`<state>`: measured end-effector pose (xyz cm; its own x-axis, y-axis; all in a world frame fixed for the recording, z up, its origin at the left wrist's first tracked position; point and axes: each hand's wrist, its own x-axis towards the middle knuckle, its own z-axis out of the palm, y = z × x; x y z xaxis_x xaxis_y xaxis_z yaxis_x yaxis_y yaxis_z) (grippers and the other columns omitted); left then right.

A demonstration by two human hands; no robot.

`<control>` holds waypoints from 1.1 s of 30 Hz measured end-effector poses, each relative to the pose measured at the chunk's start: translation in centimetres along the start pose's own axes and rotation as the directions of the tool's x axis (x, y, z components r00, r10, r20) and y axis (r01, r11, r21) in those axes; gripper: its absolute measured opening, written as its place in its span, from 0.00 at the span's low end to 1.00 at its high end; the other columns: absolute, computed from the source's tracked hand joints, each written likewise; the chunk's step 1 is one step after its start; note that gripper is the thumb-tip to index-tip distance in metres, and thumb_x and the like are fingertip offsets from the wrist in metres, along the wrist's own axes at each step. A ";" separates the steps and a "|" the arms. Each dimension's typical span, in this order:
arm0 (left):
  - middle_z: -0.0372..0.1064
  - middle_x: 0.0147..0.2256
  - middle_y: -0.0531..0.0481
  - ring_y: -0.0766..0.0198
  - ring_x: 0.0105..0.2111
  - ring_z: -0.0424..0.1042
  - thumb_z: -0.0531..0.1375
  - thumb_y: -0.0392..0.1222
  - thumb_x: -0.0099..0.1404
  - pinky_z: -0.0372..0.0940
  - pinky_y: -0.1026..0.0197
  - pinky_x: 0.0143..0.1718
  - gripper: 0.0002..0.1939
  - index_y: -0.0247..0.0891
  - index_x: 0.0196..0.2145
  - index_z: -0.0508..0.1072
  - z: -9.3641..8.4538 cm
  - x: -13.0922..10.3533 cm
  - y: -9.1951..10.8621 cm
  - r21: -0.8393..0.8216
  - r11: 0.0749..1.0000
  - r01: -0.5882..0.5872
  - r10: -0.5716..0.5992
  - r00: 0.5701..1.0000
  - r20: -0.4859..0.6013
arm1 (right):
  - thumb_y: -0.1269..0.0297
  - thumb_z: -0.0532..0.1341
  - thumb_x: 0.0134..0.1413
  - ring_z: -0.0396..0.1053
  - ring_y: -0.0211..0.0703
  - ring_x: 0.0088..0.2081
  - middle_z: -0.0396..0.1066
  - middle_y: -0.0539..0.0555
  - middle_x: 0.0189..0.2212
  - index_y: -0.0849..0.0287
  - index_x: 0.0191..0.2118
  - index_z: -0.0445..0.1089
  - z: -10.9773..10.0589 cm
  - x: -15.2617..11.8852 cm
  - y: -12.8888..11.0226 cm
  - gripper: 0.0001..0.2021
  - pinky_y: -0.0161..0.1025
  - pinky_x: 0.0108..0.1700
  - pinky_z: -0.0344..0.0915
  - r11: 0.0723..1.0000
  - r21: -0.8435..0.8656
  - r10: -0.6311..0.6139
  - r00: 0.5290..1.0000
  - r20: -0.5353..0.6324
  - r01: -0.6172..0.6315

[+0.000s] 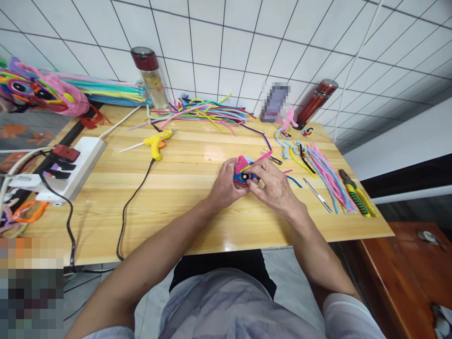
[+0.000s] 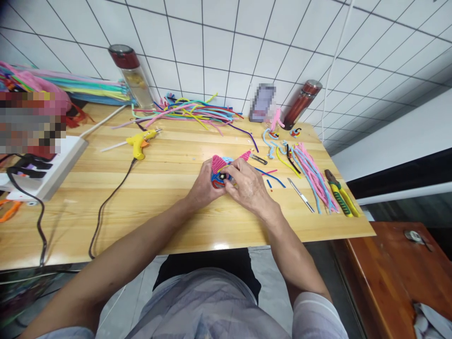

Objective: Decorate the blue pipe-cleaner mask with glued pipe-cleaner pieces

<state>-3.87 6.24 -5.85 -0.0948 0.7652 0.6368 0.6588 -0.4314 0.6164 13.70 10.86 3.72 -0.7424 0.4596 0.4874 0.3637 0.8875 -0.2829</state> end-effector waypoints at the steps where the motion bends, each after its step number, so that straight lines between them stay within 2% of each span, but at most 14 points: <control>1: 0.66 0.61 0.34 0.44 0.64 0.68 0.71 0.51 0.64 0.67 0.37 0.65 0.42 0.40 0.66 0.54 0.0 0.0 0.0 0.003 1.000 -0.002 0.002 1.000 -0.001 | 0.70 0.61 0.64 0.73 0.50 0.44 0.72 0.56 0.42 0.53 0.50 0.74 0.1 0.0 0.0 0.11 0.46 0.46 0.73 1.000 -0.009 -0.001 1.000 0.002 0.001; 10: 0.65 0.61 0.34 0.43 0.64 0.68 0.71 0.48 0.63 0.68 0.37 0.65 0.42 0.40 0.67 0.54 0.0 0.0 0.0 -0.001 1.000 0.016 -0.016 1.000 0.013 | 0.70 0.61 0.62 0.72 0.50 0.43 0.71 0.56 0.41 0.53 0.47 0.75 0.5 0.1 0.0 0.10 0.46 0.44 0.71 0.999 -0.049 0.017 1.000 -0.020 -0.018; 22: 0.67 0.60 0.32 0.42 0.64 0.68 0.71 0.49 0.62 0.66 0.36 0.66 0.42 0.38 0.66 0.55 -0.1 0.1 0.2 -0.041 0.999 0.015 -0.015 1.000 0.005 | 0.70 0.61 0.64 0.73 0.50 0.44 0.72 0.56 0.41 0.52 0.49 0.75 -0.1 -0.3 0.0 0.11 0.48 0.46 0.73 1.000 0.011 0.028 0.999 -0.033 -0.028; 33: 0.65 0.61 0.32 0.43 0.64 0.67 0.70 0.47 0.63 0.67 0.38 0.65 0.41 0.38 0.66 0.55 0.0 0.0 0.0 -0.041 0.999 -0.018 0.018 1.000 -0.001 | 0.70 0.61 0.62 0.71 0.50 0.43 0.70 0.56 0.42 0.54 0.50 0.74 0.1 0.0 0.1 0.12 0.47 0.44 0.71 0.998 -0.066 0.008 0.999 0.045 -0.005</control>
<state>-3.85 6.28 -5.87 -0.0835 0.7569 0.6481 0.6292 -0.4643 0.6233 13.68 10.89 3.56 -0.7642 0.4648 0.4471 0.4038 0.8854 -0.2302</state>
